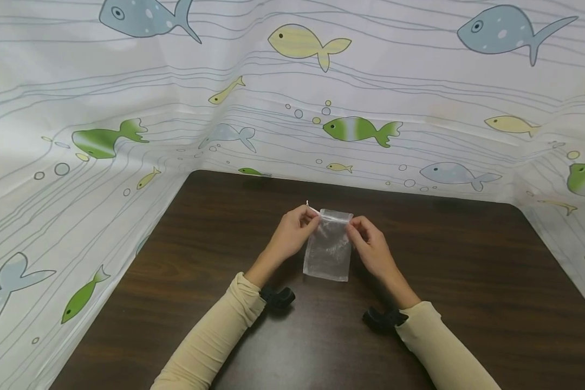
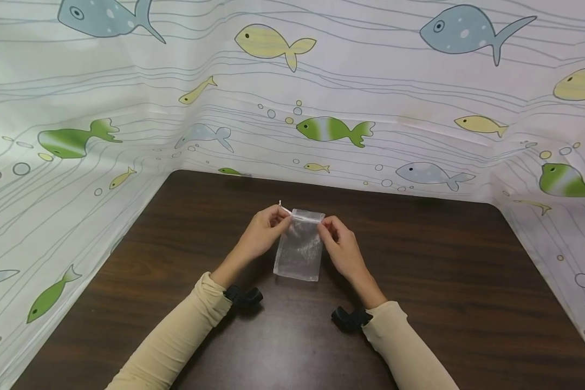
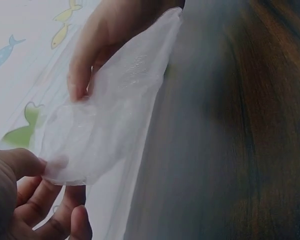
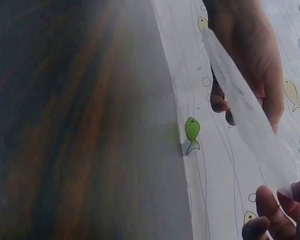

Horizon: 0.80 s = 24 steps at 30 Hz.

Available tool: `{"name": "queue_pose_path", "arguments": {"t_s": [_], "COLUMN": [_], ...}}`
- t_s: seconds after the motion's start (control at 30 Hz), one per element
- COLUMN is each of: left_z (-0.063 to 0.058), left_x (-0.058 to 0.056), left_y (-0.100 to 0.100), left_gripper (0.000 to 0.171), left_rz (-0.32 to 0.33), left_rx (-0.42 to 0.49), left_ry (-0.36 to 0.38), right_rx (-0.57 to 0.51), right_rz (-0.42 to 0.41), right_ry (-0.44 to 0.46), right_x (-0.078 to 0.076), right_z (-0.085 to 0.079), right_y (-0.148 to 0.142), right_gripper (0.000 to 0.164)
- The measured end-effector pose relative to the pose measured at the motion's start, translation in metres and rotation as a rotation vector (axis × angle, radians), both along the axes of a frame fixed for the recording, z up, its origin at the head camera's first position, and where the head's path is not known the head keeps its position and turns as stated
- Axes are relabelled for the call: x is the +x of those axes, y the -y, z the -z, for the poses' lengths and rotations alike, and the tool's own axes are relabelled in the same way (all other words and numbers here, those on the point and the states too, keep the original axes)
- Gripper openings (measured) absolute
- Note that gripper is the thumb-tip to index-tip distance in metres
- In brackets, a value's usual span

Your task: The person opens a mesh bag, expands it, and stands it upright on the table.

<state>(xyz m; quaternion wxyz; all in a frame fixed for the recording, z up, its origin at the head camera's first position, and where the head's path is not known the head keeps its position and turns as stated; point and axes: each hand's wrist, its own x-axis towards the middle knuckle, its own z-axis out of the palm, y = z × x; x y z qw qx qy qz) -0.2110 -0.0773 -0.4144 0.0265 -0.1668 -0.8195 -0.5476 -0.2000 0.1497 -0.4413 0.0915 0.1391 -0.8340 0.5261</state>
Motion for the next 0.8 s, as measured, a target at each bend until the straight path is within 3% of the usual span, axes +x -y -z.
{"name": "queue_pose_path", "arguments": {"t_s": [0.57,0.8], "left_z": [-0.002,-0.001], "left_x": [0.003,0.004], "left_y": [-0.004,-0.005], "left_gripper": [0.013,0.014], "left_rz": [-0.062,-0.08], "left_rx": [-0.057,-0.089], "left_ry": [-0.01,-0.013], "right_rx": [-0.009,-0.01], "right_rz": [0.058,0.066], "right_ry": [-0.035,-0.026], "right_x": [0.001,0.014], "right_z": [-0.001,-0.021], "right_y": [0.001,0.009], "right_gripper": [0.017,0.014]}}
